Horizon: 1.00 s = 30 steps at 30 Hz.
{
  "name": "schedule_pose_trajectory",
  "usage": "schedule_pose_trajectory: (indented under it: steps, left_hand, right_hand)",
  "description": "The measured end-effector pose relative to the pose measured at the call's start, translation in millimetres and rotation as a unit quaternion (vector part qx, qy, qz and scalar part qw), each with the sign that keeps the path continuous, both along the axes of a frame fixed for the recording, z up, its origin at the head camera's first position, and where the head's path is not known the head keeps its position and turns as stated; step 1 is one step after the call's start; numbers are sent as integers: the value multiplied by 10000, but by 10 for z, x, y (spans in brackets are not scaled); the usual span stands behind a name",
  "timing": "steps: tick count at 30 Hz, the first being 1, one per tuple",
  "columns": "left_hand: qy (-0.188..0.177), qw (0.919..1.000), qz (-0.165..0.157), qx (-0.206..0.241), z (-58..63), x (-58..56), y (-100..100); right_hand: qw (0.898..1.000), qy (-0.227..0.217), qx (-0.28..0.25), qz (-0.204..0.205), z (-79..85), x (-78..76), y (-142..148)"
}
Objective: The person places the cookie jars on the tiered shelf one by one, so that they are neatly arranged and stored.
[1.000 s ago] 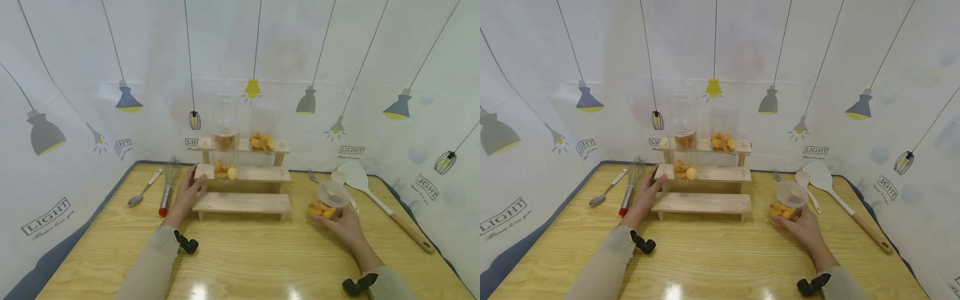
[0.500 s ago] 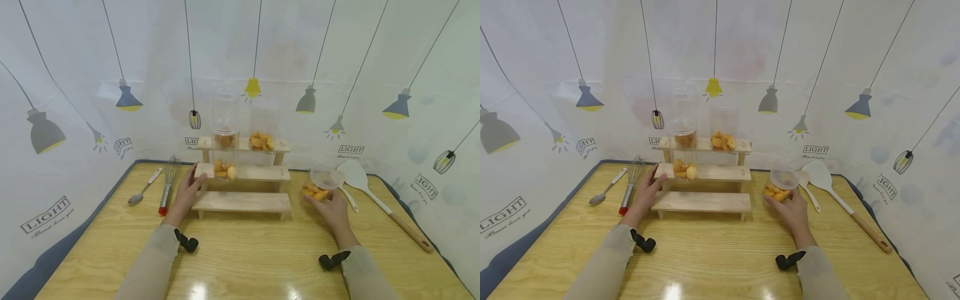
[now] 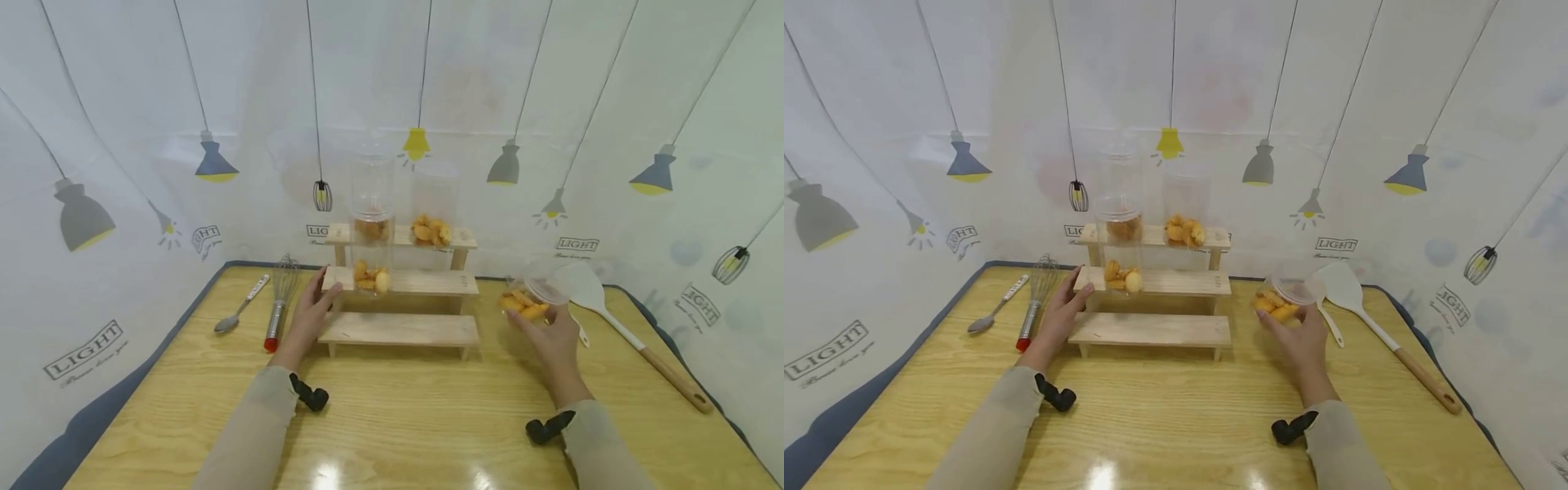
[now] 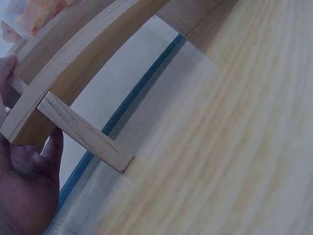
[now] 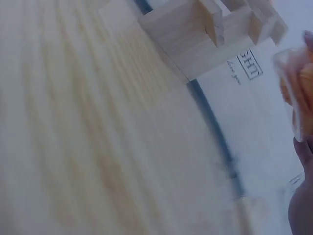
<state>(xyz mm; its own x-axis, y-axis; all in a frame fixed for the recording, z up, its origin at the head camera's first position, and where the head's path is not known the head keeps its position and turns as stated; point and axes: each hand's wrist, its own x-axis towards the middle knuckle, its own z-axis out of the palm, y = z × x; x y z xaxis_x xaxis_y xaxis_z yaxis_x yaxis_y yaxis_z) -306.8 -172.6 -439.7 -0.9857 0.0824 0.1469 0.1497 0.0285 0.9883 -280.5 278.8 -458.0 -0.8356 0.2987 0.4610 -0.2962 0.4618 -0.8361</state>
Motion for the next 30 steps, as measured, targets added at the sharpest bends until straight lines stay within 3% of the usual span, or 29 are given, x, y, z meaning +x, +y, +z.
schedule_pose_trajectory:
  steps: [3, 6, 10, 14, 19, 22, 27, 30]
  left_hand:
    - [50, 10000, 8, 35, -8, -23, 8]
    - [34, 10000, 63, 55, -10, -28, 8]
    - [-6, 10000, 82, -47, -17, -11, 3]
    - [2, 10000, 62, -5, 4, 10, -6]
    - [34, 10000, 52, 67, 16, 3, -23]
    - [51, 9999, 43, 76, -83, -68, -40]
    - [153, 9998, 128, 43, -261, -178, -53]
    - [181, 9997, 148, -27, -270, -191, -40]
  right_hand:
    - [9964, 721, 66, 438, 254, 23, -75]
    - [9860, 1314, 250, 997, 512, 42, -185]
    - [9770, 1579, 544, 1322, 719, -5, -304]
    - [9799, 1254, 671, 1400, 815, -99, -437]
    - [9812, 427, 1011, 1585, 808, -159, -650]
    - [9757, -15, 1176, 1849, 738, -174, -780]
    - [9660, -276, 1143, 2304, 606, -208, -953]
    - [9639, -317, 1293, 2304, 562, -222, -1019]
